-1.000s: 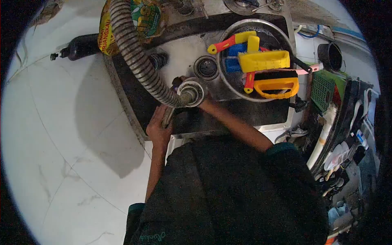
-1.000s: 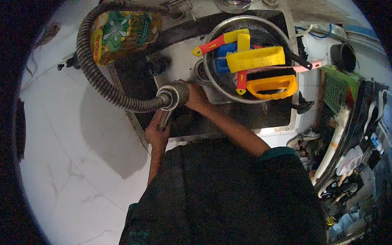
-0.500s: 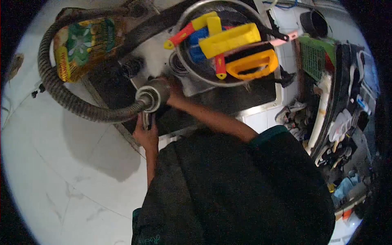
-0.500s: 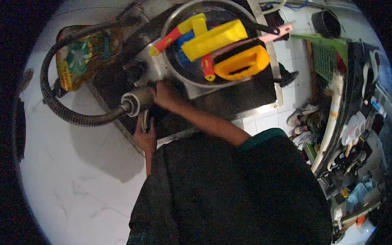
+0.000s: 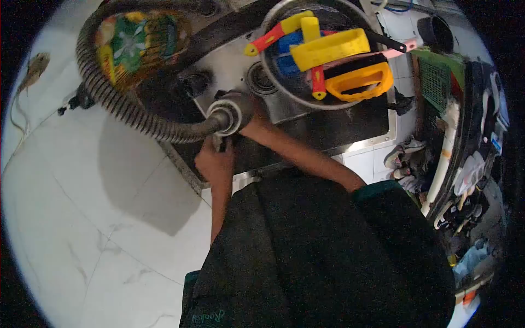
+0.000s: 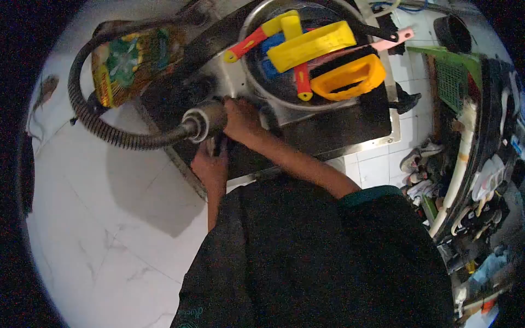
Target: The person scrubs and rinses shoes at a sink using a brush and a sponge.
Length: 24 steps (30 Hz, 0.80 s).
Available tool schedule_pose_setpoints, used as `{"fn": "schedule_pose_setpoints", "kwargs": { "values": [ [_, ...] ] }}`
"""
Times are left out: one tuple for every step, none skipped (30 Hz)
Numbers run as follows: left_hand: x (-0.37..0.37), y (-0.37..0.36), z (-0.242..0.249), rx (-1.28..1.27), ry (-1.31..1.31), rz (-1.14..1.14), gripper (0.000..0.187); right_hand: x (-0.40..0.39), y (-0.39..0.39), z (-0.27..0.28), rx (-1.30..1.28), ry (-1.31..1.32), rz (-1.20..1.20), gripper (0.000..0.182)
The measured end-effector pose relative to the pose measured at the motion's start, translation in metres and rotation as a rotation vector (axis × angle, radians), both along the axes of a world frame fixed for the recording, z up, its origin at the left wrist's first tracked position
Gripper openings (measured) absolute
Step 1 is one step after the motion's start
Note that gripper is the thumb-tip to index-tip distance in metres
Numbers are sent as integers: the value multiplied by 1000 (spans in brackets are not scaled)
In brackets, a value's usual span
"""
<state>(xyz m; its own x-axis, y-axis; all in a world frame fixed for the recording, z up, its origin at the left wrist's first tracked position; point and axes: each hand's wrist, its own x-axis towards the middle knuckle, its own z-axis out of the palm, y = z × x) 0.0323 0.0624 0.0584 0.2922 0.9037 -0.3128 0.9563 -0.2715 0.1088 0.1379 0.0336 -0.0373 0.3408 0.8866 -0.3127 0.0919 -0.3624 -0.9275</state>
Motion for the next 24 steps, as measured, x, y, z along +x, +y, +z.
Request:
{"fn": "schedule_pose_setpoints", "kwargs": {
  "values": [
    [-2, -1, 3, -13, 4, 23, 38, 10, 0, 6, -3, 9, 24, 55],
    [1, 4, 1, -18, -10, 42, 38, 9, -7, 31, 10, -55, 16, 55],
    [3, 7, -1, -30, -24, 64, 38, 8, -8, 26, -6, -60, -17, 53],
    [2, 7, -1, -92, 8, 76, 39, 5, -9, 21, -22, -65, -49, 51],
    [7, 5, 0, -106, 17, 90, 39, 3, -10, 15, -38, -70, -82, 49],
    [17, 5, 3, -120, 27, 104, 39, 15, -8, 23, -29, -16, -111, 46],
    [19, 6, 7, -130, 41, 117, 39, 23, -3, 36, -17, 43, -142, 43],
    [16, 10, 8, -137, 31, 101, 37, 27, -1, 72, 3, 91, -134, 40],
    [22, 15, 7, -133, 18, 109, 37, 28, 4, 66, -24, 44, -115, 37],
    [26, 13, 10, -143, 17, 122, 37, 22, -1, 56, -67, 5, -93, 34],
    [26, 8, 13, -160, 24, 136, 37, 19, -5, 58, -118, -26, -69, 32],
    [24, 8, 7, -127, 34, 91, 41, 18, -9, 60, -103, -38, -84, 33],
    [22, 5, 9, -151, 69, 73, 45, 17, -13, 64, -85, -47, -99, 34],
    [22, 5, 13, -168, 101, 52, 50, 18, -12, 69, -59, -58, -117, 36],
    [28, 13, 11, -170, 116, 27, 56, 26, -5, 71, -18, -85, -140, 37],
    [16, 9, 3, -133, -6, 48, 62, 27, -10, 73, 165, -118, -185, 39],
    [15, 6, 0, -126, 2, 43, 62, 31, -9, 71, 108, -52, -160, 42],
    [19, 2, 1, -120, 11, 41, 62, 38, -6, 66, 48, 15, -132, 44],
    [23, -2, 4, -120, 27, 39, 63, 41, -5, 63, -19, 89, -104, 47],
    [30, 1, 11, -166, 35, 86, 63, 39, -6, 63, -84, 166, -79, 50],
    [25, 6, 9, -165, 18, 82, 63, 35, -5, 66, 12, -34, -89, 48],
    [18, 11, 4, -157, -12, 79, 63, 29, -8, 70, 118, -245, -99, 47],
    [13, 10, 5, -168, -28, 79, 63, 21, -14, 70, 205, -442, -106, 46],
    [15, 7, 6, -166, -18, 84, 63, 18, -10, 58, 142, -160, -159, 43]
  ]
}}
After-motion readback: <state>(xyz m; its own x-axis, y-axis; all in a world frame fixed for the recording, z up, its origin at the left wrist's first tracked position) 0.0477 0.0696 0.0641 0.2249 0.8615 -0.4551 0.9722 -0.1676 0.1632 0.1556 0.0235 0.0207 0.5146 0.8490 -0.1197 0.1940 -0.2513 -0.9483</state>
